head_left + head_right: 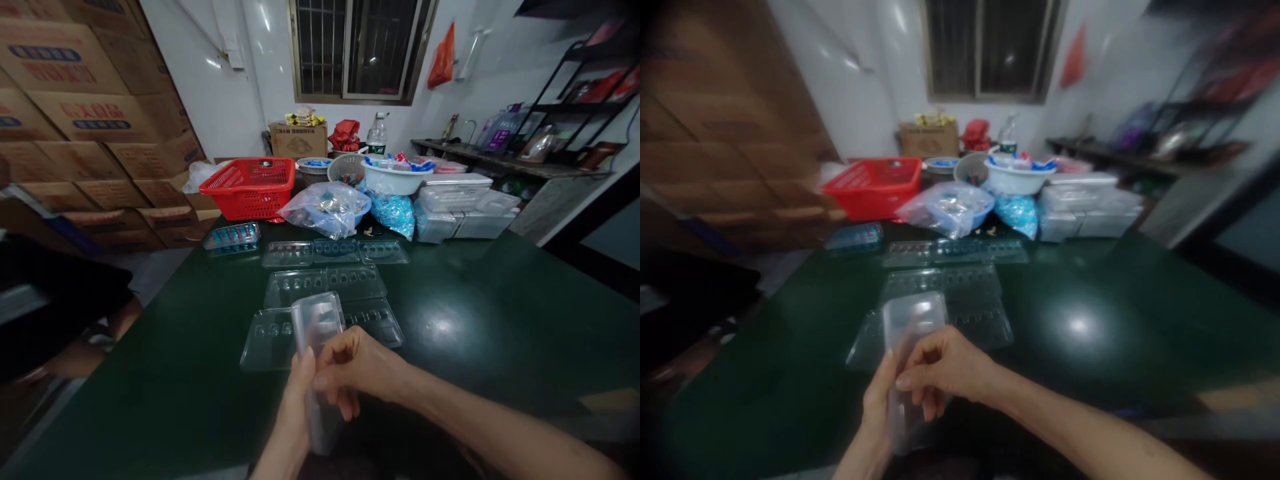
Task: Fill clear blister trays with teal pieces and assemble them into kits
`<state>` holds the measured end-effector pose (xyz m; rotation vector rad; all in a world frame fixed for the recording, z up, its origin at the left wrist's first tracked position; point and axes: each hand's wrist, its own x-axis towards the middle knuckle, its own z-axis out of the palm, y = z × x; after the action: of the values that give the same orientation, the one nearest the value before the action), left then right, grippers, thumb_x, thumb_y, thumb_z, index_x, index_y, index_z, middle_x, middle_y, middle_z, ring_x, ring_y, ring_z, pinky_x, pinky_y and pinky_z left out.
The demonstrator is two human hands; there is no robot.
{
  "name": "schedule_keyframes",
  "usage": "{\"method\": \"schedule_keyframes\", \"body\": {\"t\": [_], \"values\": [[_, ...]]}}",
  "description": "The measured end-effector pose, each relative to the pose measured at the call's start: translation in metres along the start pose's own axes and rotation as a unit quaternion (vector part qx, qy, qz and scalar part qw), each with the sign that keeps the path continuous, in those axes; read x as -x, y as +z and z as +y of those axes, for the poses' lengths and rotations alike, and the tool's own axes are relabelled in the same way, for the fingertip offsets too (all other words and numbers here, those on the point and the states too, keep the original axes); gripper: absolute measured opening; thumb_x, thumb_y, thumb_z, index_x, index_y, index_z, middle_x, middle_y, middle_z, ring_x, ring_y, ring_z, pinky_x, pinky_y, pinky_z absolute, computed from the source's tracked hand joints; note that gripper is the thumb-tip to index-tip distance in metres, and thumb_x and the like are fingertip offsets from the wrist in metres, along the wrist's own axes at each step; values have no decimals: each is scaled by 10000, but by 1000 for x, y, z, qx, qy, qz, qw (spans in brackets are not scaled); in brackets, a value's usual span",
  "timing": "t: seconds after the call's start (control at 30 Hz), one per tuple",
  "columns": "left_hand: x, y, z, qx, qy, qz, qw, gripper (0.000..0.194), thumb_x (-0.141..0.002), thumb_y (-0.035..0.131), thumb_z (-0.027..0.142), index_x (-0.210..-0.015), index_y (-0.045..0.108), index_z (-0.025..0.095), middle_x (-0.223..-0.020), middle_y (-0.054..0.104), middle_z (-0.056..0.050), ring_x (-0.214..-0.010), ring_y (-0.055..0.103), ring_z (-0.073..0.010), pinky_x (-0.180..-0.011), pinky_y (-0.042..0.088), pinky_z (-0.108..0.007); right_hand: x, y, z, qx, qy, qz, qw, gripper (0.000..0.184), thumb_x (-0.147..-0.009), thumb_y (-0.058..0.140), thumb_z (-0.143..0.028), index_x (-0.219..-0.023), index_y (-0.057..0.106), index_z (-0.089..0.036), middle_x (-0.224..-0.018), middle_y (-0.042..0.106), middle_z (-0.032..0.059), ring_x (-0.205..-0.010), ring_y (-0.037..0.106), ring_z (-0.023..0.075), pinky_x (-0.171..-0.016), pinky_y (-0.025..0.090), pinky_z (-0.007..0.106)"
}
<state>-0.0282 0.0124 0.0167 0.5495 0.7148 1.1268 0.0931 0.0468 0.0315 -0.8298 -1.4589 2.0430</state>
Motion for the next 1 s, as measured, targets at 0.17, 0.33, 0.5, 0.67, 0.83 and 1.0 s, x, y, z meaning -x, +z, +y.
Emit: {"method": "schedule_keyframes", "body": {"t": [0.17, 0.33, 0.5, 0.67, 0.83, 1.0], "values": [[0, 1, 1, 13, 8, 3, 1000, 709, -756, 456, 489, -1315, 266, 97, -401, 567, -25, -337, 530, -196, -409, 439, -303, -2, 0, -1, 11, 0, 2, 1000, 357, -660, 648, -458, -692, 575, -109, -582, 580, -10, -405, 530, 68, -358, 418, 162], [0, 6, 2, -14, 17, 36, 999, 480, -747, 485, 480, -1029, 545, 96, -359, 524, -11, -300, 503, -176, -348, 411, -268, 0, 4, -5, 41, -2, 6, 999, 249, -726, 598, -358, -661, 547, -123, -562, 554, -21, -411, 519, 73, -362, 407, 168], [-4, 14, 5, -77, 117, 122, 983, 438, -590, 718, 301, -980, 579, 158, -550, 597, 14, -454, 568, -149, -391, 430, -209, 13, 20, -17, 175, -88, 121, 973, 95, -756, 519, -198, -690, 551, -137, -617, 527, -26, -522, 472, 61, -447, 367, 158], [-6, 6, 15, 12, 31, 157, 987, 574, -633, 673, 343, -1164, 514, 192, -705, 668, -36, -735, 632, -252, -627, 516, -316, 45, 0, -38, 251, -113, 215, 937, 120, -765, 491, -193, -654, 515, -154, -576, 469, -38, -508, 406, 58, -465, 333, 167], [-1, -19, 37, 68, 29, 198, 977, 634, -673, 610, 372, -1264, 408, 260, -883, 688, -43, -802, 634, -275, -676, 531, -390, 96, -88, -40, 588, -87, 399, 698, 106, -815, 424, -192, -730, 488, -186, -619, 500, -18, -537, 451, 92, -509, 326, 208], [5, -24, 39, 68, 33, 196, 978, 688, -670, 604, 352, -1302, 343, 273, -940, 683, -36, -896, 609, -288, -741, 517, -384, 110, -162, 1, 817, 113, 290, 486, 188, -781, 386, -24, -831, 509, -156, -794, 572, 55, -636, 553, 142, -515, 313, 236]]}}
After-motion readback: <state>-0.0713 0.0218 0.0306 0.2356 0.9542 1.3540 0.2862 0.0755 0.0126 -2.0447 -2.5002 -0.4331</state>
